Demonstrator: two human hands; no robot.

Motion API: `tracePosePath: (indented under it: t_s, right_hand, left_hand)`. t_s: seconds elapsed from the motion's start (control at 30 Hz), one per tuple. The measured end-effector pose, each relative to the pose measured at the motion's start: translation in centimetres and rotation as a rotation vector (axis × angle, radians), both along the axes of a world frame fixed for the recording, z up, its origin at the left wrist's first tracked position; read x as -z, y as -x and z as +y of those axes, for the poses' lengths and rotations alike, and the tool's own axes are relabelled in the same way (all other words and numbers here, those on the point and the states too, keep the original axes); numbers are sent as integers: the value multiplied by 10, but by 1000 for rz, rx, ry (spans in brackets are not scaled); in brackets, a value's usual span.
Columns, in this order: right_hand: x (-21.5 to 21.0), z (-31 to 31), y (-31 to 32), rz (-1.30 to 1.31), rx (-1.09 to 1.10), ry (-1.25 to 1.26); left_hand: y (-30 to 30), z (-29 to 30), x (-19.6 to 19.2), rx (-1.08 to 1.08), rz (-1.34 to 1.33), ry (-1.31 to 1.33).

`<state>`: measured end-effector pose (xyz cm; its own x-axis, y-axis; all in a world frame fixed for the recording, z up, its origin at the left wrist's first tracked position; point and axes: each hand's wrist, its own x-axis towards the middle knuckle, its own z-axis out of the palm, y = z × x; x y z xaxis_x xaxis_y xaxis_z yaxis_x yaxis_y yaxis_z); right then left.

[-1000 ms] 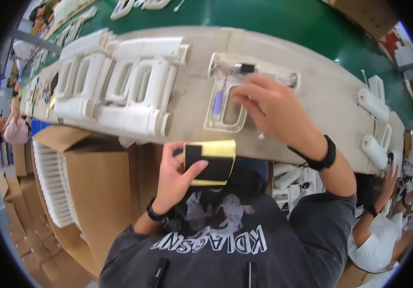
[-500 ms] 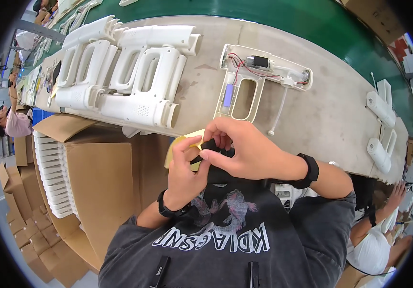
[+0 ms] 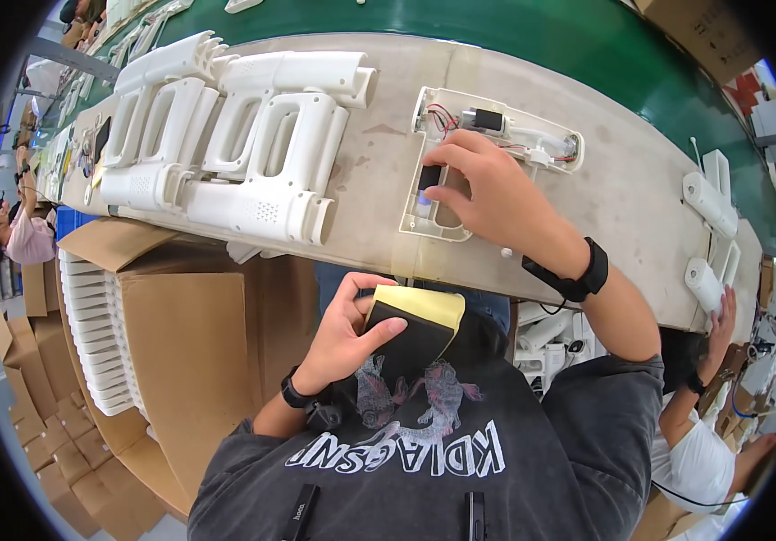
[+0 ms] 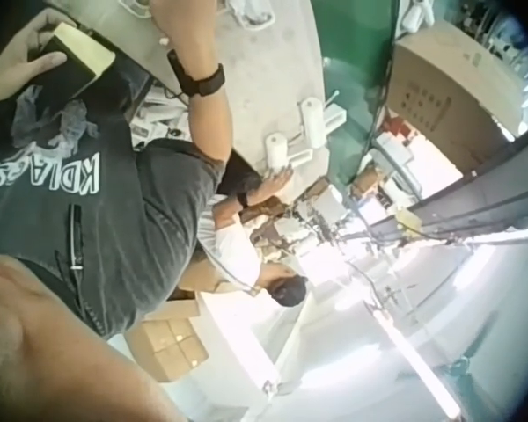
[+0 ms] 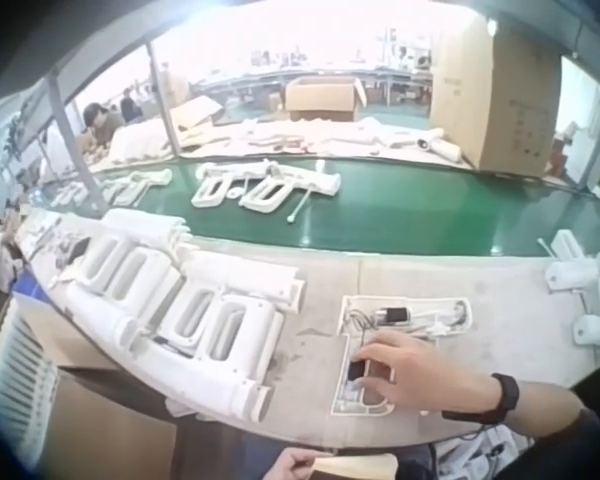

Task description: The person takes a plastic housing from a box, peels the backing from a foam pad, and presses the pad onto a battery inside another housing. They then fit the two housing pieces together and place the assembly on the conveyor belt.

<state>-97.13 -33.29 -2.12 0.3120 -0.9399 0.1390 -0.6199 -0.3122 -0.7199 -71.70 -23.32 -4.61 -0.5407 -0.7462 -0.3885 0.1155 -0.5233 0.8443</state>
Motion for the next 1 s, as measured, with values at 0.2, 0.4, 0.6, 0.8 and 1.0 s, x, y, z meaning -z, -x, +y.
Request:
tracePosePath:
  t_s: [0.2, 0.4, 0.6, 0.8, 1.0]
  right_hand:
    - [8, -1, -2, -14, 4, 54]
    - [8, 0, 0, -27, 30, 29]
    - [9, -1, 0, -18, 17, 11]
    - [9, 0, 1, 41, -25, 107]
    - [9, -2, 2, 19, -50, 95]
  left_hand:
    - [-1, 1, 6, 4, 0, 7]
    - [-2, 0, 6, 3, 12, 4]
    - [11, -17, -12, 18, -149, 385]
    - [37, -46, 1, 107, -694, 893]
    - [46, -46, 6, 110, -781, 925]
